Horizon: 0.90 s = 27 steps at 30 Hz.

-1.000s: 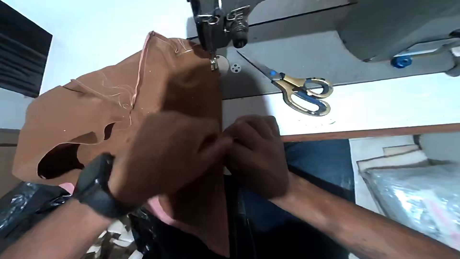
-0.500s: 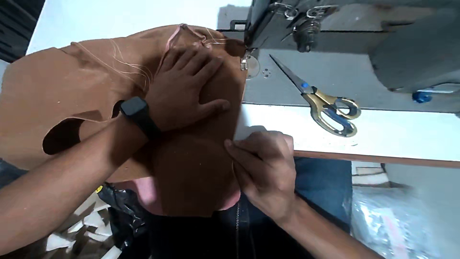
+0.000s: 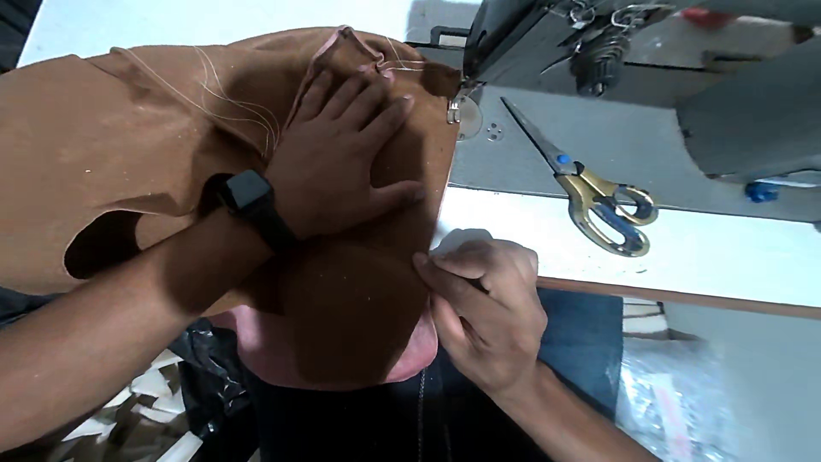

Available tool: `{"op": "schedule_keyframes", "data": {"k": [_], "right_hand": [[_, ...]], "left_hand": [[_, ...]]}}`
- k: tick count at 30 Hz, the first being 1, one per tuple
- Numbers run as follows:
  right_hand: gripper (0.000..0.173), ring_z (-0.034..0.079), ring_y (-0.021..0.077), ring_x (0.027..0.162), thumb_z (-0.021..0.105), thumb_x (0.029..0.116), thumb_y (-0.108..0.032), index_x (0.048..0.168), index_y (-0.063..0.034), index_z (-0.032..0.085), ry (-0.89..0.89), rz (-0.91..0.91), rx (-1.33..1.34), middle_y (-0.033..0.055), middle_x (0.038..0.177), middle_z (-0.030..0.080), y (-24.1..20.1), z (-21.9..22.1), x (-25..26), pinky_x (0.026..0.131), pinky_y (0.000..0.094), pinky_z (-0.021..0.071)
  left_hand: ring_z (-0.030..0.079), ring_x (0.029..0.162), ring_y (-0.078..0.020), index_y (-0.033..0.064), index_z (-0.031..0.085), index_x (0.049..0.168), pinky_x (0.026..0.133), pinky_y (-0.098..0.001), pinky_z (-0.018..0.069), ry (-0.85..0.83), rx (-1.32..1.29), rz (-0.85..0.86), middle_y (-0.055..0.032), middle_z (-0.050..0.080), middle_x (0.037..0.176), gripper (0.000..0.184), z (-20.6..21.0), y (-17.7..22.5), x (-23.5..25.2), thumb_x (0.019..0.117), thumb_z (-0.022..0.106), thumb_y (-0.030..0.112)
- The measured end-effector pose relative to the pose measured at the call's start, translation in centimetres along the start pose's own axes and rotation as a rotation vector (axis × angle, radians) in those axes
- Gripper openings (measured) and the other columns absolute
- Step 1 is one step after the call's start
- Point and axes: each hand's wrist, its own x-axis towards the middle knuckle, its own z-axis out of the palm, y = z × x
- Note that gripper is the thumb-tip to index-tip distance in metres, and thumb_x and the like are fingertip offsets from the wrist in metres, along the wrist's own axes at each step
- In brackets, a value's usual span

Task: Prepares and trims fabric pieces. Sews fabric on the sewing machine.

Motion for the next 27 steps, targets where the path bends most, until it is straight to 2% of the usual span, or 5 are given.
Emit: {"op": "schedule_keyframes", "data": {"k": [7, 27], "right_hand": [[0.019, 0.06, 0.0206, 0.108, 0.071, 0.0912, -0.015, 0.108, -0.0186, 0.08, 0.008, 0.038, 0.028, -0.0002, 0.104, 0.067, 0.3, -0.5, -0.6, 0.094, 0.0455, 0.0482], [0.02, 0.06, 0.021, 0.109, 0.07, 0.0913, -0.014, 0.109, -0.0171, 0.08, 0.001, 0.018, 0.02, 0.0002, 0.105, 0.067, 0.6, -0.9, -0.9, 0.093, 0.0441, 0.0494]], "left_hand": [[0.018, 0.158, -0.0299, 0.0256, 0.032, 0.163, 0.126, -0.0643, 0.0065, -0.011, 0.018, -0.075, -0.0053, 0.026, 0.17, 0.102, 0.0, 1.2, -0.3, 0.0841, 0.033, 0.091], [0.016, 0.159, -0.029, 0.0258, 0.033, 0.163, 0.126, -0.0642, 0.0057, 0.001, 0.014, -0.101, -0.0043, 0.025, 0.171, 0.104, 0.1, 1.7, -0.5, 0.083, 0.032, 0.092]]}}
